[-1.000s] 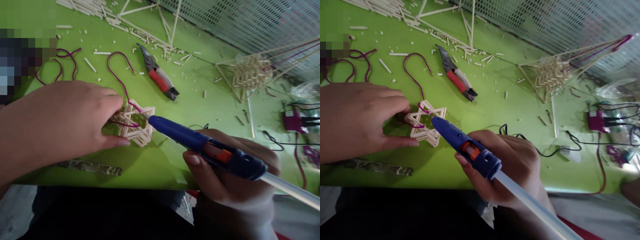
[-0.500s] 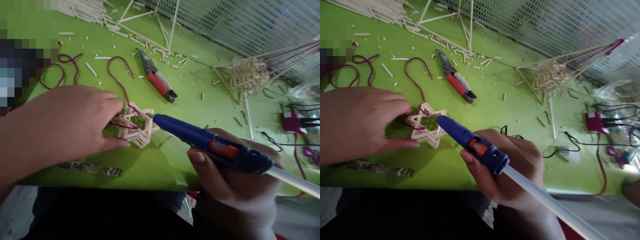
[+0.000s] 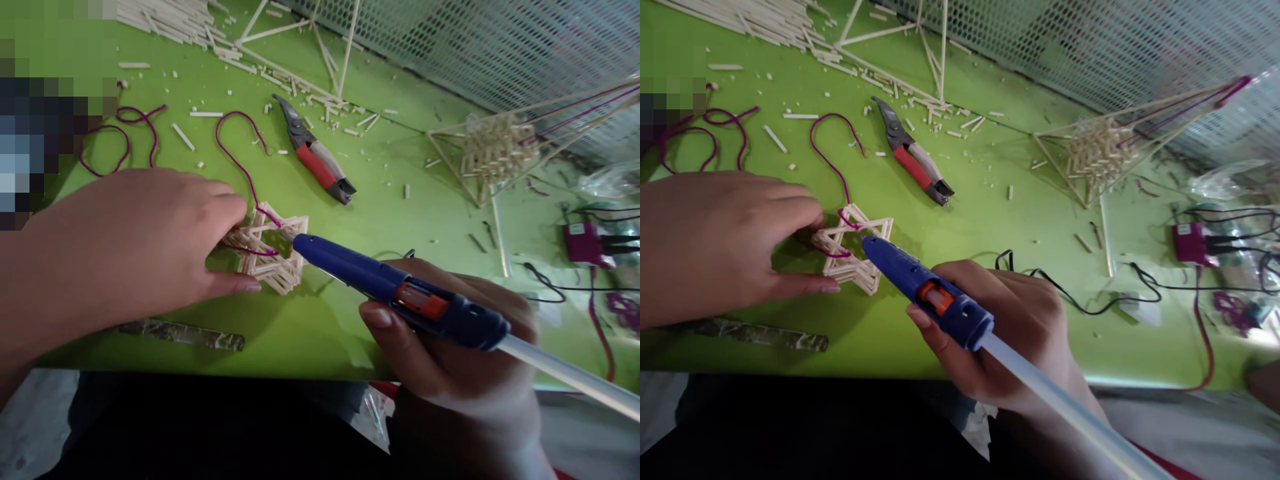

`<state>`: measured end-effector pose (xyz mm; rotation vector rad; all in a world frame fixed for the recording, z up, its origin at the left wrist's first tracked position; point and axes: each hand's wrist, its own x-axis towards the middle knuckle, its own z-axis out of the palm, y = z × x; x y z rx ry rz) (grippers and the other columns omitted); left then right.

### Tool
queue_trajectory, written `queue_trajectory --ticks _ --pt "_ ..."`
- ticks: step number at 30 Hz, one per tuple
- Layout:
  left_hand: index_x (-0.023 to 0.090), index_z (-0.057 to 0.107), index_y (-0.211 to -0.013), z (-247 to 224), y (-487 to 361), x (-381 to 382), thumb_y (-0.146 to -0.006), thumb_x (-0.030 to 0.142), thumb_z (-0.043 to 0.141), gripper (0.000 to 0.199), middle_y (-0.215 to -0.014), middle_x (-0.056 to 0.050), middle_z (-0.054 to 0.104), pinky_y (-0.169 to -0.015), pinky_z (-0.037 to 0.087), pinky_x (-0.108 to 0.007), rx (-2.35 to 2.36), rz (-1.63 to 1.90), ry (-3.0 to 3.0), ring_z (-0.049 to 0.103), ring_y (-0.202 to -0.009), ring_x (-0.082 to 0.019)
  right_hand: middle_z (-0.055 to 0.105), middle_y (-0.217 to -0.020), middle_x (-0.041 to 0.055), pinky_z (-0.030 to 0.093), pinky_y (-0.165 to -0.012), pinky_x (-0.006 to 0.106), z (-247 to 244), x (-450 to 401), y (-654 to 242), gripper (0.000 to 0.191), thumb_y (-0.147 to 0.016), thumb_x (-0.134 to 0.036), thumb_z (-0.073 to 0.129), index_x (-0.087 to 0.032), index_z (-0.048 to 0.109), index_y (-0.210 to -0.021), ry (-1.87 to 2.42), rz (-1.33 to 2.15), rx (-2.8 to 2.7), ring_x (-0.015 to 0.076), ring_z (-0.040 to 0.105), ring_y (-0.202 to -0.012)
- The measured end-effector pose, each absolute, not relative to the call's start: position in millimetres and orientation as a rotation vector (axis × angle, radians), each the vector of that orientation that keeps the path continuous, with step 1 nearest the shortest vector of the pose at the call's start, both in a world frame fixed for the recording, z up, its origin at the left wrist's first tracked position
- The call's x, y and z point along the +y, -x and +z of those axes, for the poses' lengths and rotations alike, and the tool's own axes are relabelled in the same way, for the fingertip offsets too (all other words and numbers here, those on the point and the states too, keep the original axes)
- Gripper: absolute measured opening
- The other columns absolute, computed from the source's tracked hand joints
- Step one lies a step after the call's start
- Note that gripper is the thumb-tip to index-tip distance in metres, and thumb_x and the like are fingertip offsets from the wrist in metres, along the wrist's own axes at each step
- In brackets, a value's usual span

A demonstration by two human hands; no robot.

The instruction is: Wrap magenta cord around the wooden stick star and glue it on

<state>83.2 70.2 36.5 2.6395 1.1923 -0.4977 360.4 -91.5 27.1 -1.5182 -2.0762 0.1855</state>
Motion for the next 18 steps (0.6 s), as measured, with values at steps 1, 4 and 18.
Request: queue_trajectory --ticks 1,4,18 --pt "0.028 0.075 -0.104 35.9 -82.7 70.3 -0.087 0.097 0.082 0.072 -0.099 -0.006 0.075 -0.072 0.056 -0.045 1.200 -0.499 -2.631 0.075 -0.081 -0.031 0.074 -0.075 -0.0038 0.043 -0.045 0.030 26.9 -91.5 -360.5 0.008 -0.113 -0.036 0.084 -0.030 0.079 -0.116 1.513 0.187 -2.075 0.0123 0.056 -0.048" --pt "0.028 0.075 -0.105 31.8 -78.1 70.6 -0.085 0.099 0.081 0.074 -0.097 -0.006 0.072 -0.076 0.058 -0.048 1.199 -0.462 -2.626 0.074 -0.081 -0.032 0.077 -0.079 -0.0035 0.050 -0.048 0.028 26.3 -92.0 -361.3 0.011 -0.112 -0.036 0.086 -0.029 0.079 -0.118 1.498 0.211 -2.074 0.0124 0.062 -0.051" --pt "0.028 0.073 -0.102 29.6 -74.0 72.4 -0.086 0.098 0.081 0.072 -0.088 -0.005 0.077 -0.069 0.054 -0.043 1.131 -0.343 -2.705 0.070 -0.070 -0.026 0.081 -0.082 -0.0029 0.046 -0.047 0.032 25.3 -96.6 -362.1 0.012 -0.110 -0.040 0.088 -0.031 0.082 -0.115 1.587 0.204 -1.971 0.0145 0.063 -0.053"
